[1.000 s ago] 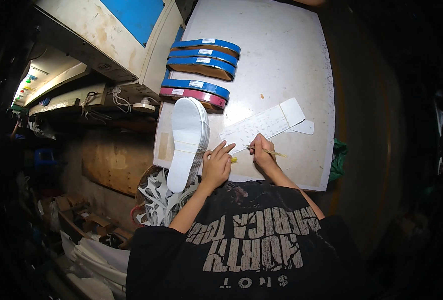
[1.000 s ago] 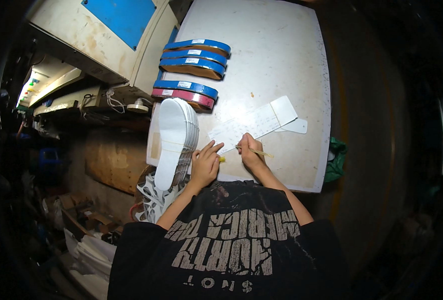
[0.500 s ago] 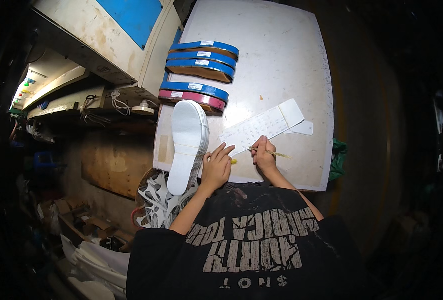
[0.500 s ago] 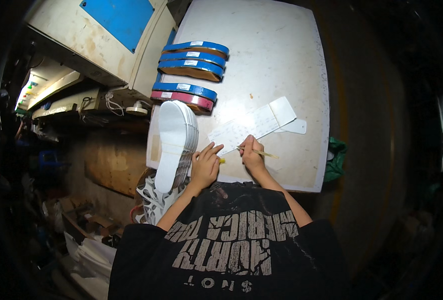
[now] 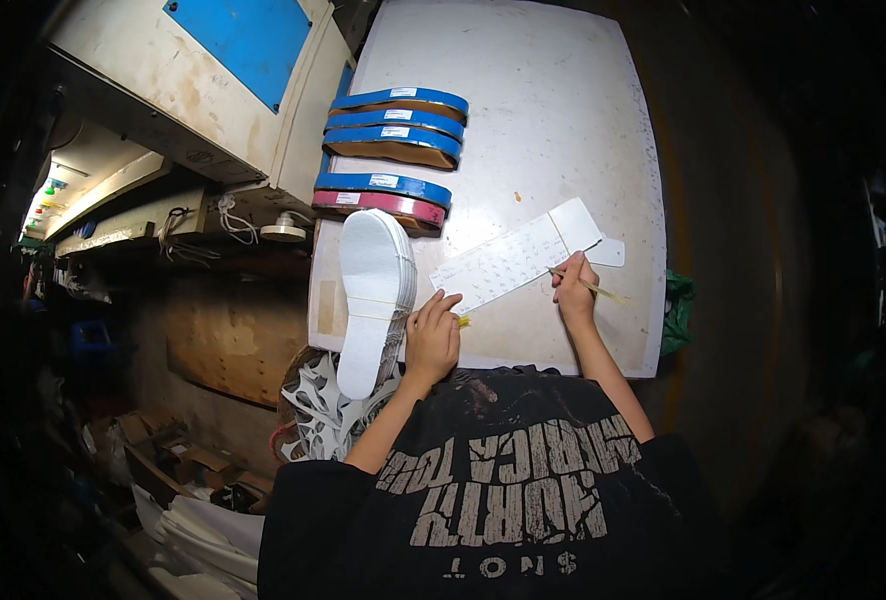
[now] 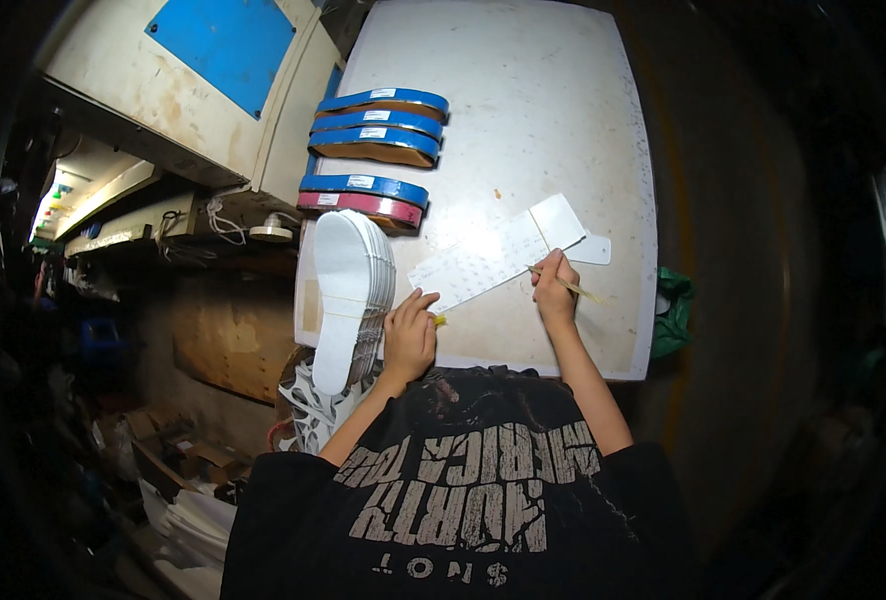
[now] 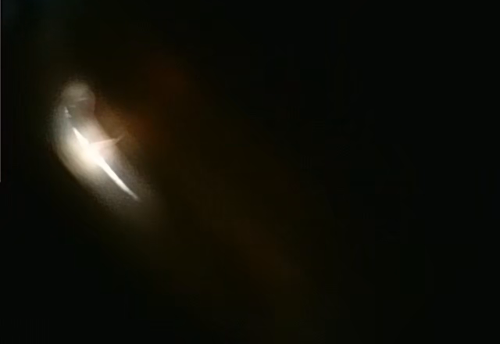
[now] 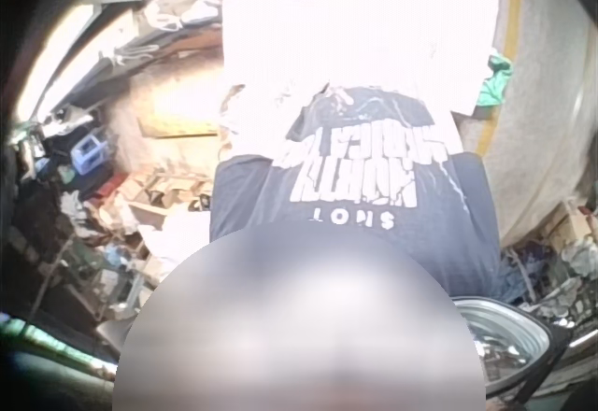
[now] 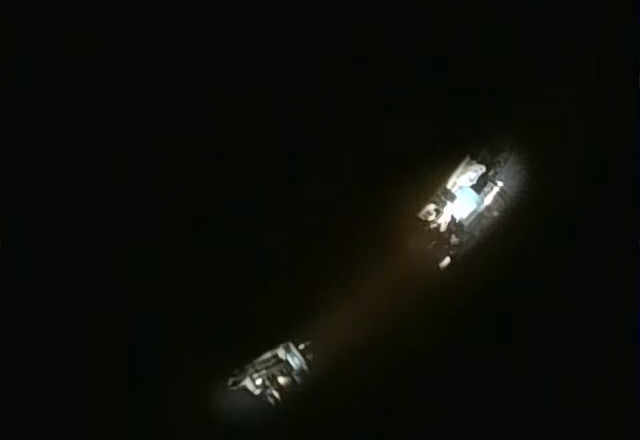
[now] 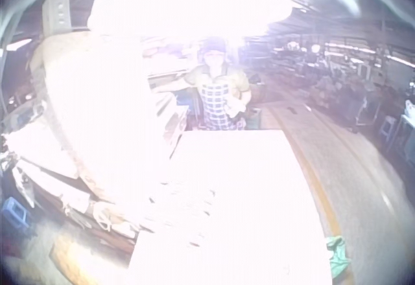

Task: The person repeatedly picks up stacks of white shoe insoles from a table and places them into a green plastic bag. The person also writes on a paper document with a pencil and places the document into the bag. The person then places the bag on the floor.

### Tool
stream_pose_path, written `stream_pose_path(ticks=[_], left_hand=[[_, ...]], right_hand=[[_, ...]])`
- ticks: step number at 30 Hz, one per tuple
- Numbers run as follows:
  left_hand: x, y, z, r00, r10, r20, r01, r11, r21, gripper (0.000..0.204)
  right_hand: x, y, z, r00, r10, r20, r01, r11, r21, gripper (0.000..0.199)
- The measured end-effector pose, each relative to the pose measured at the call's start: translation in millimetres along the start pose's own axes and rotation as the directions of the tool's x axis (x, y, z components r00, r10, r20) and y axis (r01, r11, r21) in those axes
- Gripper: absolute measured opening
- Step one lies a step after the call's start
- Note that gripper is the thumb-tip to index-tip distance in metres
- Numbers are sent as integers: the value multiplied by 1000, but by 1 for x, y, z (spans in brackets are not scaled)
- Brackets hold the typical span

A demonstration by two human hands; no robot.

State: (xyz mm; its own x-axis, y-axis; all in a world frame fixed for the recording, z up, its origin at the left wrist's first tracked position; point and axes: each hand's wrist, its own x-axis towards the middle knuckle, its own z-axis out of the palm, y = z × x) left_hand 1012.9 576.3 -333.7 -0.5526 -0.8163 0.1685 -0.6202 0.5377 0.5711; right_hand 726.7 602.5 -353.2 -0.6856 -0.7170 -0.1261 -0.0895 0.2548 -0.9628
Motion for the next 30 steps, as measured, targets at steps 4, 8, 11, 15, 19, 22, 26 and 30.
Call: stream_pose_path(ticks=[4,8,11,15,19,22,26,30], left_hand=[[0,1,-1,1000,7,-4,-7,1000,3,11],[-1,0,0,1000,9,-6,-9,1000,15,10],[0,-1,1,1000,12,1,-12,1000,27,11],[0,-1,1,1000,3,8,-3,999,34,12],[0,0,1,1000,4,1,-5,1000,24,12],[0,1,1,1000,10,-12,-10,1000,29,9],[0,0,1,1000,19,-15,-18,999,27,9],[0,0,2,1000,18,-15,-18,999,26,10]], right_hand=[[1,4,6,984,-181,-7,177,972,-153,51],[3,5,5,997,-77,22,80,967,-243,46],[2,6,4,991,-131,22,132,957,-259,47],[-1,8,5,995,-90,39,95,986,-139,47],[-3,9,9,991,-120,60,132,950,-284,47],[-5,8,11,985,-158,72,172,950,-261,49],[-13,6,18,988,-134,73,136,991,-12,51],[-18,7,27,979,-180,91,186,981,-54,50]])
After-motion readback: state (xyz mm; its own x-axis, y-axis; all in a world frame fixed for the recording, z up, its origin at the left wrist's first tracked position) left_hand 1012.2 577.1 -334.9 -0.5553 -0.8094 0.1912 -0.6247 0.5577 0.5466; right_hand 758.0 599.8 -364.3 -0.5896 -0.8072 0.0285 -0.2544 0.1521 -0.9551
